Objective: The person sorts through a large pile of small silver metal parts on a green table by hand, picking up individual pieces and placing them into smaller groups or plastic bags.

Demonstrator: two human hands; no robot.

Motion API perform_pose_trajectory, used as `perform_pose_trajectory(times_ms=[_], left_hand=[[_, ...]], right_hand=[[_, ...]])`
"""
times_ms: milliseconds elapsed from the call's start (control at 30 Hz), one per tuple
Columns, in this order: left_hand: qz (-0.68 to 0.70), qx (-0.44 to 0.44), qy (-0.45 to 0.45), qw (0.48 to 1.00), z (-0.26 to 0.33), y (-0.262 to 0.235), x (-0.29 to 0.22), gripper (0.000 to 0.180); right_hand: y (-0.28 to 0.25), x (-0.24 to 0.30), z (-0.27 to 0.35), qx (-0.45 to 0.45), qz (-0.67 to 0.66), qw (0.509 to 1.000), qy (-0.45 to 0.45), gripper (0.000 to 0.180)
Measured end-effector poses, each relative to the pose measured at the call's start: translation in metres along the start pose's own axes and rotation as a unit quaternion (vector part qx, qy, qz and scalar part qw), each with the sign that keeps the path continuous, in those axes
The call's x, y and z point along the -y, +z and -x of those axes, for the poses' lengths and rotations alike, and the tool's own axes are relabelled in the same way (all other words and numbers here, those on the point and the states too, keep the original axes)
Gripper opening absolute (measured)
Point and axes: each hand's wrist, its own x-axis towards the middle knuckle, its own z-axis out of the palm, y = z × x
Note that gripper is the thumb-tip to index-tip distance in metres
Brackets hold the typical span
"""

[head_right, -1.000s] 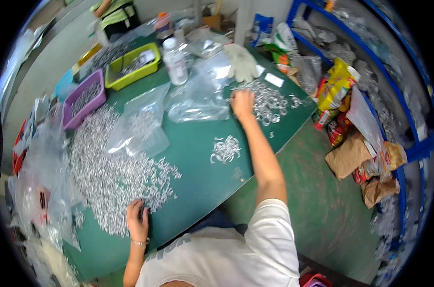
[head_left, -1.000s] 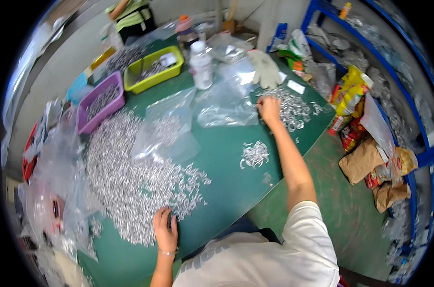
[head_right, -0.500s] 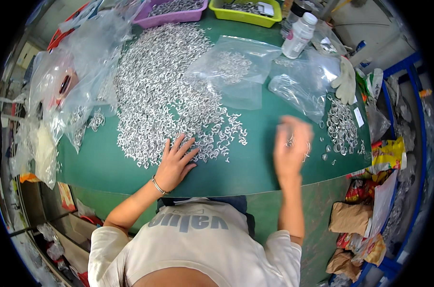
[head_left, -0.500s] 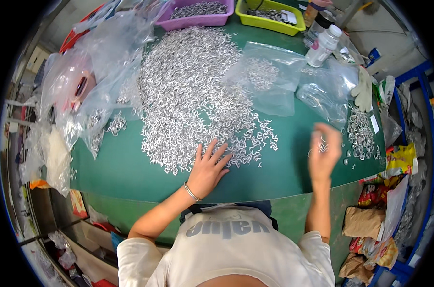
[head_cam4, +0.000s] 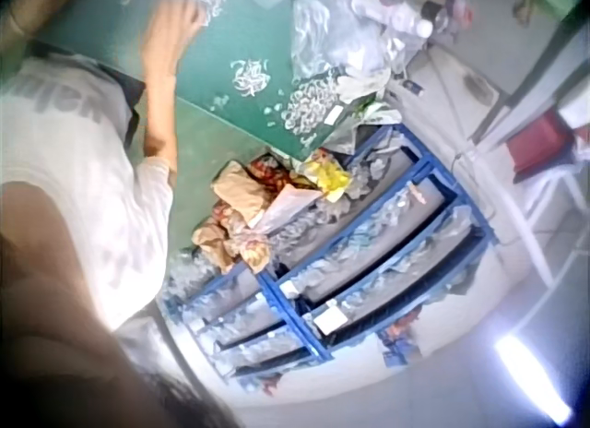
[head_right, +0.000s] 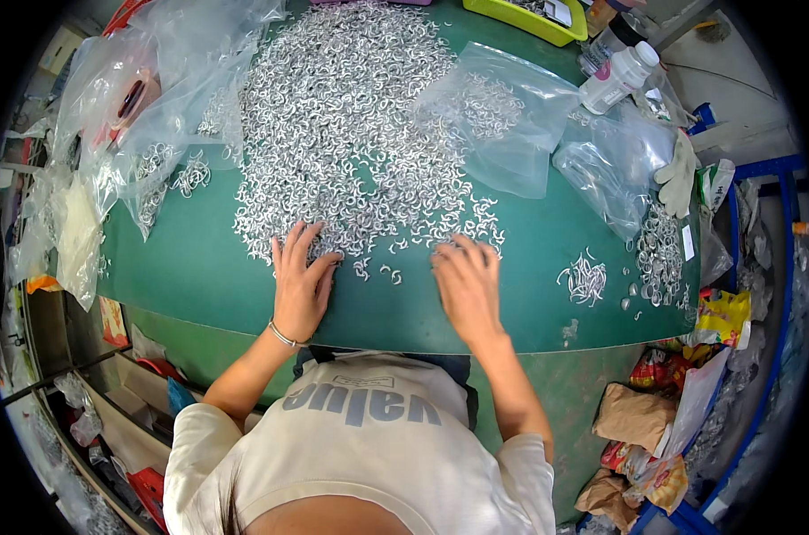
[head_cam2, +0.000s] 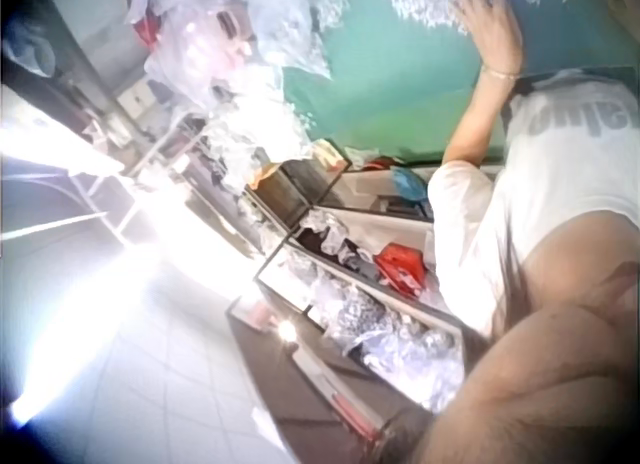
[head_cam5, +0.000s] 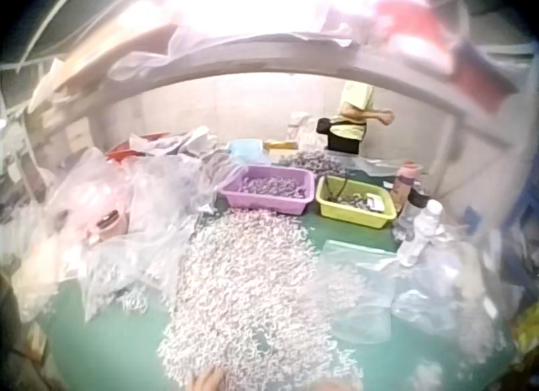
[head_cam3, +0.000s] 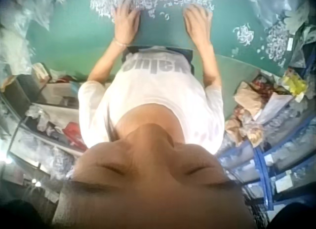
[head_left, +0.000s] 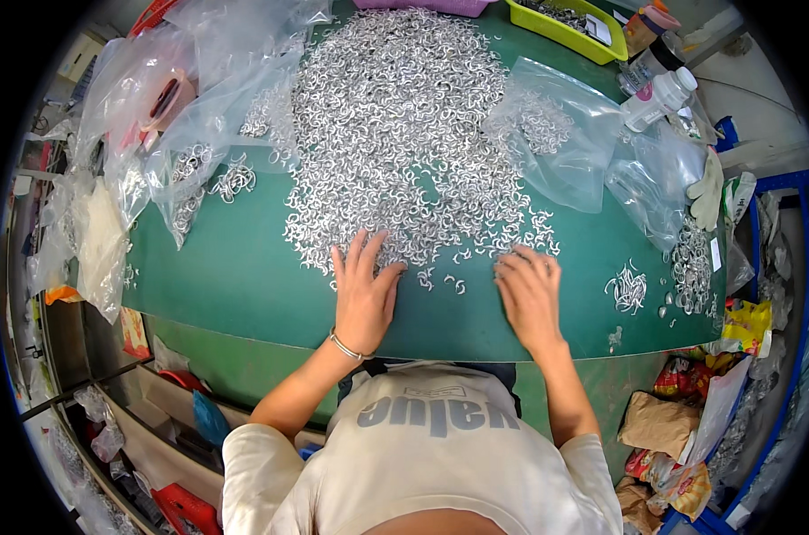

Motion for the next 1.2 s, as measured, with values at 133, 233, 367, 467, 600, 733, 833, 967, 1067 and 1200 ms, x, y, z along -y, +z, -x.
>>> perform_pose_trajectory(times_ms=[133, 233, 367, 467, 600, 733, 833, 967, 1067, 1200], left_hand=[[0.037, 0.015, 0.028, 0.999, 0.002, 0.007, -0.014, 0.026], [0.004, 0.051, 0.056, 0.997, -0.008, 0.011, -0.024, 0.026], [-0.022, 0.032, 0.065, 0.997, 0.008, 0.000, -0.013, 0.028], [0.049, 0.070, 0.052, 0.995, 0.024, -0.005, -0.015, 0.031], [0.069, 0.069, 0.052, 0.994, 0.020, 0.007, -0.025, 0.033], [0.014, 0.029, 0.033, 0.999, 0.020, 0.003, -0.013, 0.036], [0.013, 0.001, 0.023, 1.000, 0.020, -0.004, -0.011, 0.036], [0.125, 0.045, 0.066, 0.989, 0.012, 0.010, -0.037, 0.031], [0.133, 0.078, 0.076, 0.985, 0.012, 0.021, -0.046, 0.031], [0.146, 0.083, 0.067, 0.984, 0.018, 0.011, -0.035, 0.031]], right_hand=[[-0.003, 0.013, -0.006, -0.068, -0.038, 0.995, 0.065, 0.025], [0.011, 0.032, -0.016, -0.033, -0.112, 0.992, 0.036, 0.031], [0.007, 0.028, -0.007, 0.057, -0.038, 0.997, -0.033, 0.031], [0.002, 0.027, 0.009, 0.020, -0.094, 0.995, 0.017, 0.029], [0.006, 0.043, -0.014, 0.091, -0.067, 0.994, -0.004, 0.038], [-0.004, 0.043, 0.009, 0.182, -0.024, 0.982, -0.031, 0.041], [-0.010, 0.036, 0.022, 0.147, -0.101, 0.984, -0.003, 0.042], [-0.001, 0.035, 0.000, 0.090, -0.096, 0.991, 0.038, 0.040], [0.002, 0.036, -0.006, 0.122, -0.076, 0.989, 0.024, 0.040], [-0.015, 0.029, 0.017, 0.133, -0.147, 0.980, 0.030, 0.037]])
